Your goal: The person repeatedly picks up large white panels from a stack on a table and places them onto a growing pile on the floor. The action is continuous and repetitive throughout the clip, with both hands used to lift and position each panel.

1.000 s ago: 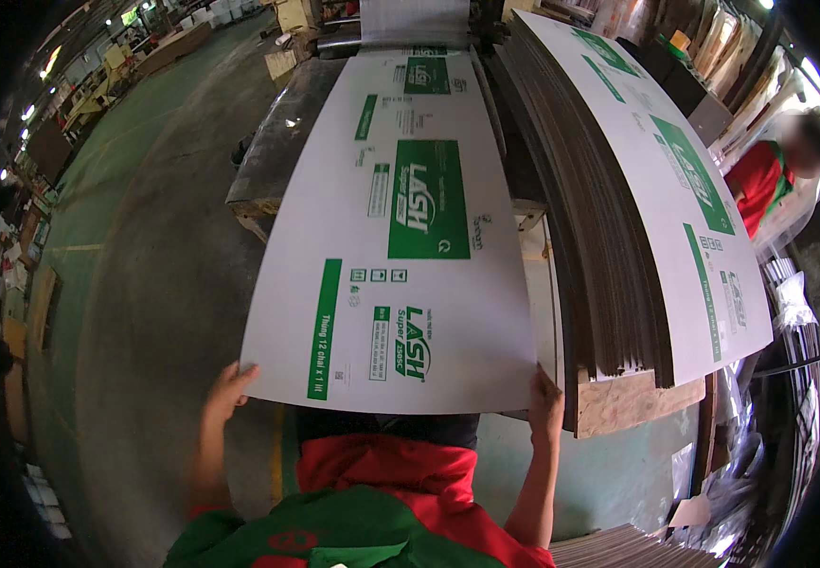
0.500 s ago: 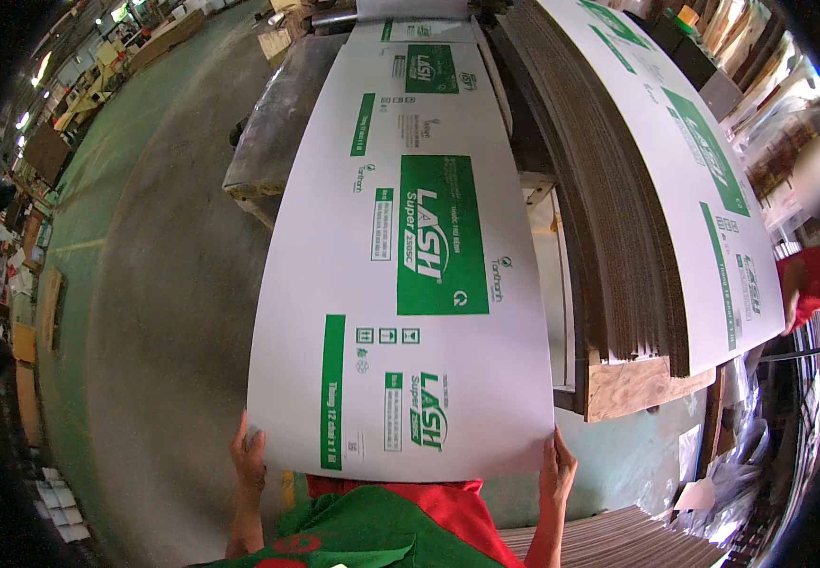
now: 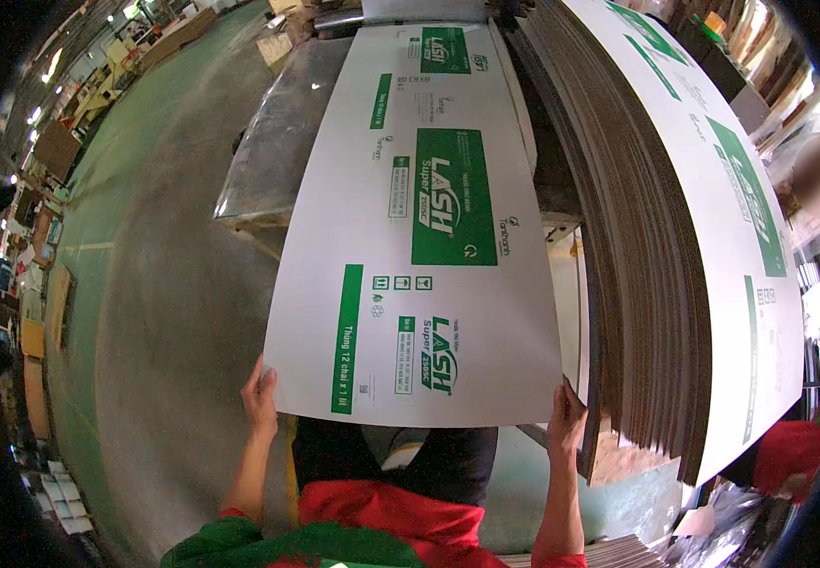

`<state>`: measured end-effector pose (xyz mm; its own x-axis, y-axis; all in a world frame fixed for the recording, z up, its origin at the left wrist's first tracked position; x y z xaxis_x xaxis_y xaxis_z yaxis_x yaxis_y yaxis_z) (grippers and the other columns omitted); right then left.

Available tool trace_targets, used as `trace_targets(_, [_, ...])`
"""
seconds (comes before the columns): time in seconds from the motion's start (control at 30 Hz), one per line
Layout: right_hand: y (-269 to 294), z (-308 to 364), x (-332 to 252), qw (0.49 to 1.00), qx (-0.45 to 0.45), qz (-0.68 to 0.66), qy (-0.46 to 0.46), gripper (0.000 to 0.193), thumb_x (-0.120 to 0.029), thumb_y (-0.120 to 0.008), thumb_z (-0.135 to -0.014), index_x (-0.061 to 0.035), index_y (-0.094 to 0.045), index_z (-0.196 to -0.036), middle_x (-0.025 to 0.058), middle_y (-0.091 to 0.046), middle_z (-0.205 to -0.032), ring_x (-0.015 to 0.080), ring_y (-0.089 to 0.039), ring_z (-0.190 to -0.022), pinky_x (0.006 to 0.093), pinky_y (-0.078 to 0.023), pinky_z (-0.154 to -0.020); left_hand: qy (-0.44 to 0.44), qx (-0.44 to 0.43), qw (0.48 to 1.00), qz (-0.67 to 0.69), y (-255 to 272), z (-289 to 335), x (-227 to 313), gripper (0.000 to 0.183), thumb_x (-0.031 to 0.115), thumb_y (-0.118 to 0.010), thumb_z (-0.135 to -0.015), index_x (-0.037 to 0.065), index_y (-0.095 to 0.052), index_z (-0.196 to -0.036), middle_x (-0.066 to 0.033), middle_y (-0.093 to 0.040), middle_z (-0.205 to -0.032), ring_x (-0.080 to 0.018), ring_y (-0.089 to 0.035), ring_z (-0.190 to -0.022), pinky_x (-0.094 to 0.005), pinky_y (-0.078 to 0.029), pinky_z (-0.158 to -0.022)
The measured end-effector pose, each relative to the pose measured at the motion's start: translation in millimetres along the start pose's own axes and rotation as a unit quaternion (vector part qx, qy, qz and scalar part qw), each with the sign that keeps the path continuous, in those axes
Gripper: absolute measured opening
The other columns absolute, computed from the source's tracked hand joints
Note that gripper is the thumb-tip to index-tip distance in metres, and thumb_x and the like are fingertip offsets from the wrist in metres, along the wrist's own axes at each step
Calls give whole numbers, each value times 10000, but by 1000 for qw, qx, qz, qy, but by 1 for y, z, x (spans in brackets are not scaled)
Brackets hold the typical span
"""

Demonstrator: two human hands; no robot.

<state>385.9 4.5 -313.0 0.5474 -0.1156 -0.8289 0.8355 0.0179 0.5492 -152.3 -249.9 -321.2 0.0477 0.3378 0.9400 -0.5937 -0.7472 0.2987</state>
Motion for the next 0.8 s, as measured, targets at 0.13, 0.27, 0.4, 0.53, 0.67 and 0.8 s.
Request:
trace_targets(0.13, [-22,-49,5,999,5,-38,16,378,-212,-598,-988,36,-641,-1271,159,-709,-1144,173,-628,-1024,318,-484,-928,-14,-12,1000,8,-31,-51,-6,631,337,-633,-975,-73,-471,-1425,-210,-549,-1407,-281,-533,-1282,-371,-388,-1093])
trace_targets(0.27, [-58,-123,25,997,16,-68,-18,365,-195,-597,-989,18,-642,-1282,144,-693,-1202,193,-630,-1092,323,-466,-987,-31,-14,999,-15,-56,-111,-10,637,353,-624,-977,-43,-458,-1448,-203,-550,-1410,-267,-538,-1277,-375,-388,-1091])
trace_targets(0.4, [-89,-155,-15,997,-11,52,-62,421,-211,-586,-977,-20,-579,-1352,215,-593,-1346,331,-591,-1208,419,-462,-1029,-16,-45,990,-130,-80,-161,-3,598,352,-640,-966,-4,-504,-1427,-217,-598,-1341,-302,-577,-1231,-410,-428,-1059])
trace_targets(0.53, [-26,-66,-137,949,8,265,171,606,-270,-656,-935,-69,-452,-1468,209,-459,-1476,390,-423,-1370,456,-359,-1129,-104,-42,914,-390,-94,-153,16,613,328,-701,-923,16,-507,-1414,-231,-597,-1280,-382,-565,-1215,-474,-438,-1045])
trace_targets(0.67, [128,57,-187,835,225,437,246,805,-281,-772,-839,-15,-387,-1494,246,-380,-1525,418,-367,-1410,485,-317,-1159,-267,-50,904,-330,-104,-84,44,516,313,-703,-920,10,-574,-1318,-209,-574,-1273,-381,-547,-1219,-482,-421,-1058])
trace_targets(0.8, [233,76,-116,826,237,509,-44,722,-276,-743,-865,67,-443,-1425,264,-406,-1507,394,-382,-1413,480,-344,-1145,-204,-200,923,-257,-151,-15,38,401,277,-689,-932,8,-626,-1224,-198,-592,-1260,-364,-588,-1170,-461,-485,-971])
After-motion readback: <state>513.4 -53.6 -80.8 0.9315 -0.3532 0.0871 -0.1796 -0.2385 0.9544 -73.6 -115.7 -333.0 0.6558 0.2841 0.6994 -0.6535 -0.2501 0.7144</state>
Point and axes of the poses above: each hand's wrist, its own z-axis away from the middle knuckle, its own y-axis out of the back of the hand, x = y × z, the point moved 8 cm from there along -z, towards the middle knuckle
